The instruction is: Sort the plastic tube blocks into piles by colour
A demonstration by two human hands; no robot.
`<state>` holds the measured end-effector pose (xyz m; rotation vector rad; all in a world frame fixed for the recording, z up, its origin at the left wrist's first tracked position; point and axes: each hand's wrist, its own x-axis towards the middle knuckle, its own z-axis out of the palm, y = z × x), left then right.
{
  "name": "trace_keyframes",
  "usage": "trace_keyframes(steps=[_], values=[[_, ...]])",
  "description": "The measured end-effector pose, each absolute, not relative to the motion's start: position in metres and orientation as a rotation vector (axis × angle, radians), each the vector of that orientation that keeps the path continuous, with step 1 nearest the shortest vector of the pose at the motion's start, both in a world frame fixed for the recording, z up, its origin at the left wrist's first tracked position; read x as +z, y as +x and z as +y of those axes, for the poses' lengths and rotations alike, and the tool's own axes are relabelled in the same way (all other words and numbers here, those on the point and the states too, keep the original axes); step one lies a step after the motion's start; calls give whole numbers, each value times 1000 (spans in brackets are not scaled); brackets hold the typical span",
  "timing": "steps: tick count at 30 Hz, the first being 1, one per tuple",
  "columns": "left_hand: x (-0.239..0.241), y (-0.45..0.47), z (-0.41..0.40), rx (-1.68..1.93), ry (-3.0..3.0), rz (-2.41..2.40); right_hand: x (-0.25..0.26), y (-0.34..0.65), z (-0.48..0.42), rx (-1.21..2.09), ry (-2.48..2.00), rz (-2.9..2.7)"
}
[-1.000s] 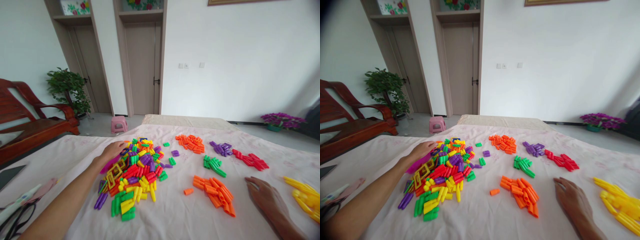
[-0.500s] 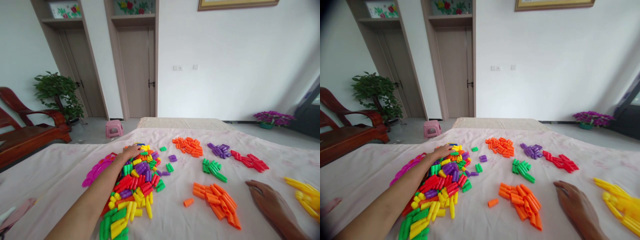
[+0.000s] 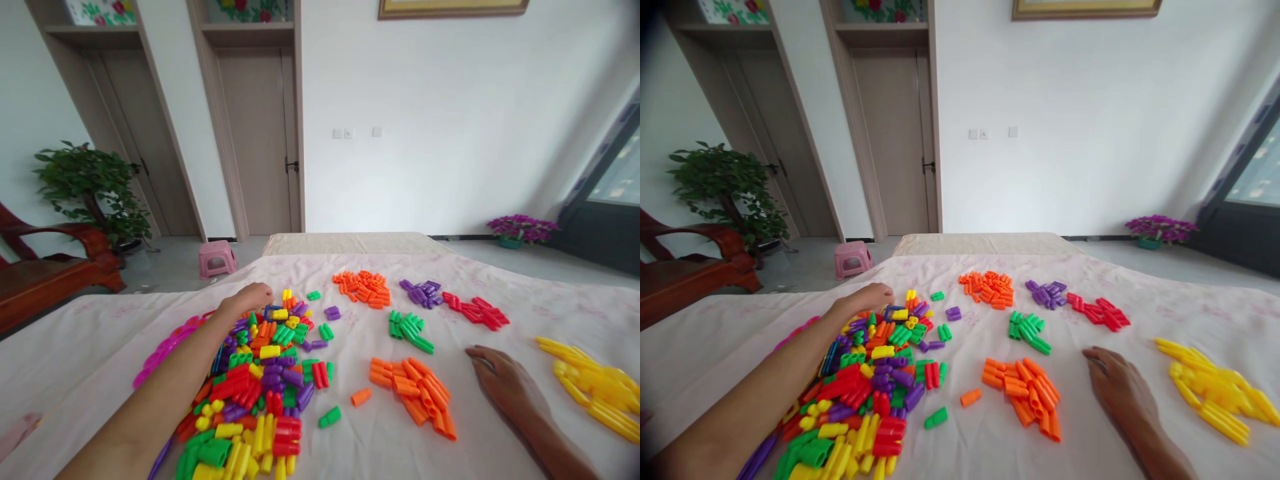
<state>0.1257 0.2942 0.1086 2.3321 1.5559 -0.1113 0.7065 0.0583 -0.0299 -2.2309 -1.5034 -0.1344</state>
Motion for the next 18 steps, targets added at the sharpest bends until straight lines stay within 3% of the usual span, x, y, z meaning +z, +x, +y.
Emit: trace_keyframes(steps=[4,10,18], values=[[96,188,313,-38,2355,1598,-28,704,57,-135,-2178,-1506],[72,272,292,-223,2401,1453,-24,700,54,-156,-2136,-1531],[80,251,219,-305,2684,1003,-16,686,51,-170,-2148,-1517]])
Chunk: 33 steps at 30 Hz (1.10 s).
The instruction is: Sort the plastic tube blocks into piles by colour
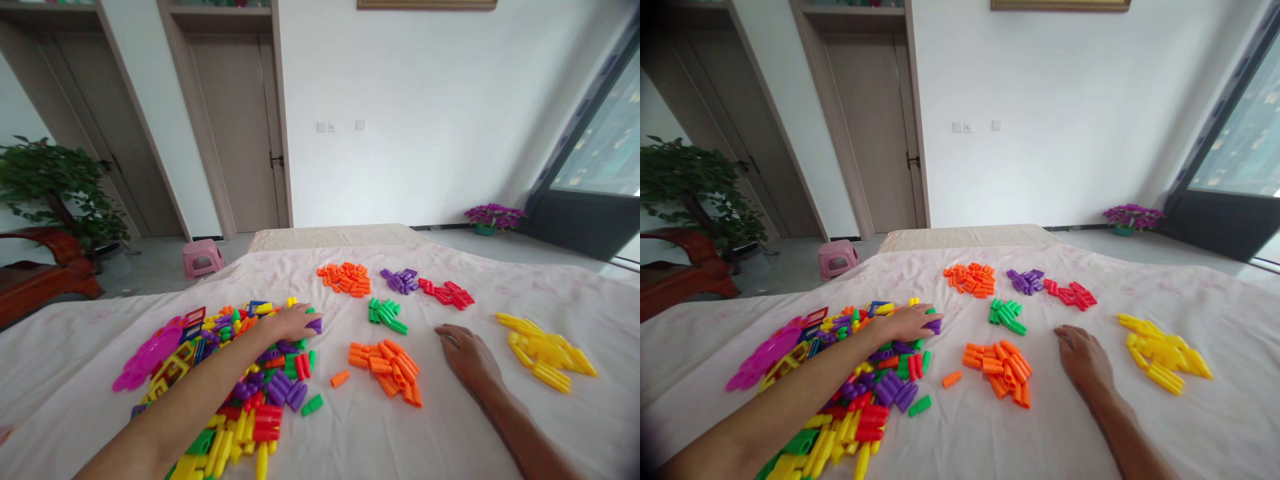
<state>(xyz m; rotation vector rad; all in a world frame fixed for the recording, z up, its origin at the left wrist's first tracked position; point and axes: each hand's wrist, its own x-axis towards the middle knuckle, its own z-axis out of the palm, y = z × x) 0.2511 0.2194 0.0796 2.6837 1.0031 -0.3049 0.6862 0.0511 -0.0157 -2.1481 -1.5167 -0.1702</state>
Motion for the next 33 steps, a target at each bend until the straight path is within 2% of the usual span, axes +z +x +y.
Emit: trace_keyframes(steps=[7,13,18,25,33], values=[[109,232,148,-304,2728,976,-10,679,50,-109,-2198,-1475],[72,247,75,-26,2975,1052,-3,671,46,-94,-2222,-1455],[47,231,73,152,3121,1181,0,667,43,-87,-2207,-1462],[49,222,71,218,3142,1396,-1,669,44,-81,-2222,-1460],[29,273,19,238,2878,1242,1,666,43,-57,-2235,-1433]])
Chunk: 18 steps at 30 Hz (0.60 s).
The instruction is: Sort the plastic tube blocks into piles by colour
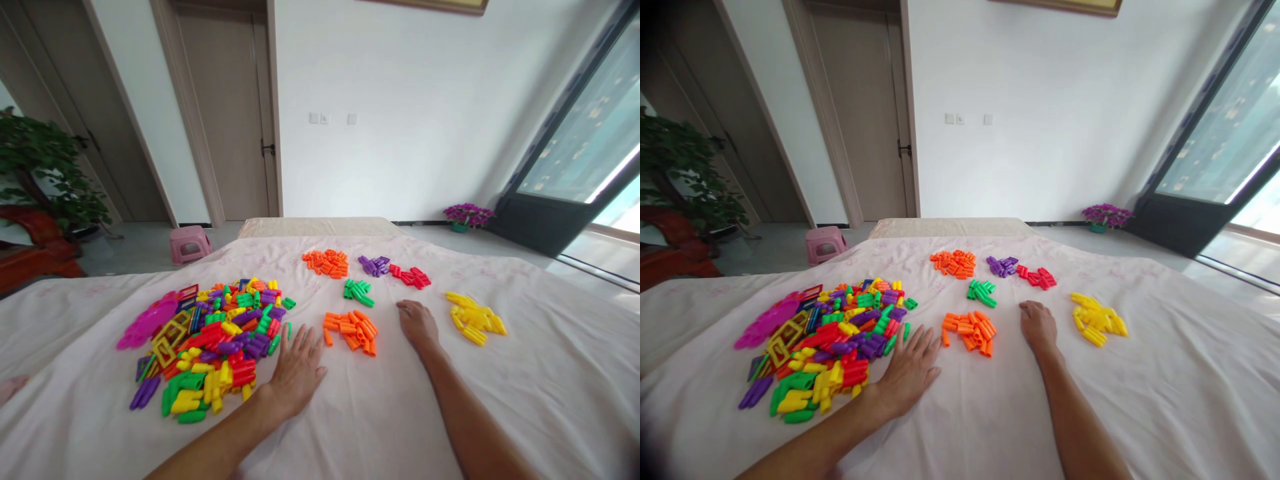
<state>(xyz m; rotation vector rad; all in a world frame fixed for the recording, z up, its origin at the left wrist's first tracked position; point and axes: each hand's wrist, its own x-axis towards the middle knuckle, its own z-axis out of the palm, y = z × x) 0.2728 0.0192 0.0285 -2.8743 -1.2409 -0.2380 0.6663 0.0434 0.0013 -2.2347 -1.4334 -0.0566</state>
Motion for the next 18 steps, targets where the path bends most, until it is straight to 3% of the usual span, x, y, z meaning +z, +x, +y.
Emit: trace_keyframes(steps=[5,9,12,14,18], values=[[39,264,30,-340,-3003,-1246,0,668,44,-52,-2230,-1436],[70,213,53,-903,-2871,-1430,5,659,40,-99,-2132,-1408],[91,147,75,-1442,-2459,-1610,14,633,28,-64,-1884,-1553],[93,96,88,-1616,-2069,-1808,20,607,18,32,-1721,-1717],[67,2,104,-1536,-1281,-2325,21,557,9,152,-1627,-1927]])
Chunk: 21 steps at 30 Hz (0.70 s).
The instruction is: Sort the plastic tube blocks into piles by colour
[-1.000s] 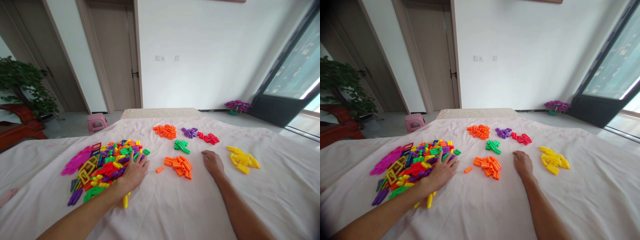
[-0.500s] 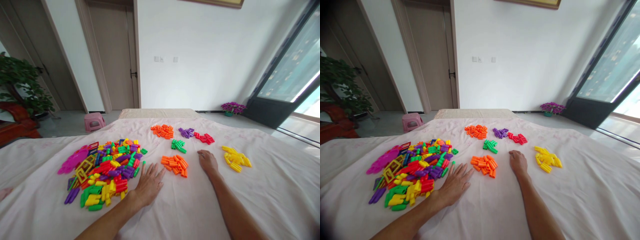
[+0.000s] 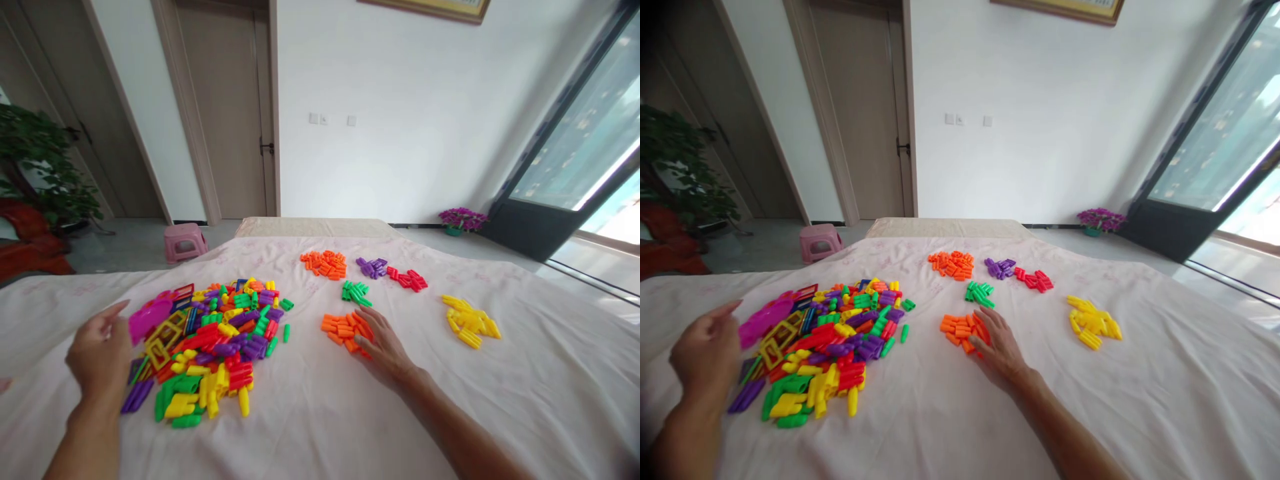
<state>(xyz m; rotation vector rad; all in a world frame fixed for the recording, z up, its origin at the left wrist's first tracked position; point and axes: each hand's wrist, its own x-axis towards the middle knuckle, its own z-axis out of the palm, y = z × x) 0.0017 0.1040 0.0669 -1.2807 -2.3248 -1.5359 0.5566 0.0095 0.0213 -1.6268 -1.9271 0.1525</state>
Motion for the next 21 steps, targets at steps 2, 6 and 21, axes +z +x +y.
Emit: trace_keyframes(steps=[2,6,21], values=[[46,-31,106,-1365,-1195,-2499,18,539,13,155,-1658,-1964],[14,-58,108,-1047,-1259,-2658,14,523,25,118,-1720,-1981],[8,-62,123,-734,-1431,-2781,71,404,102,108,-1801,-2112]])
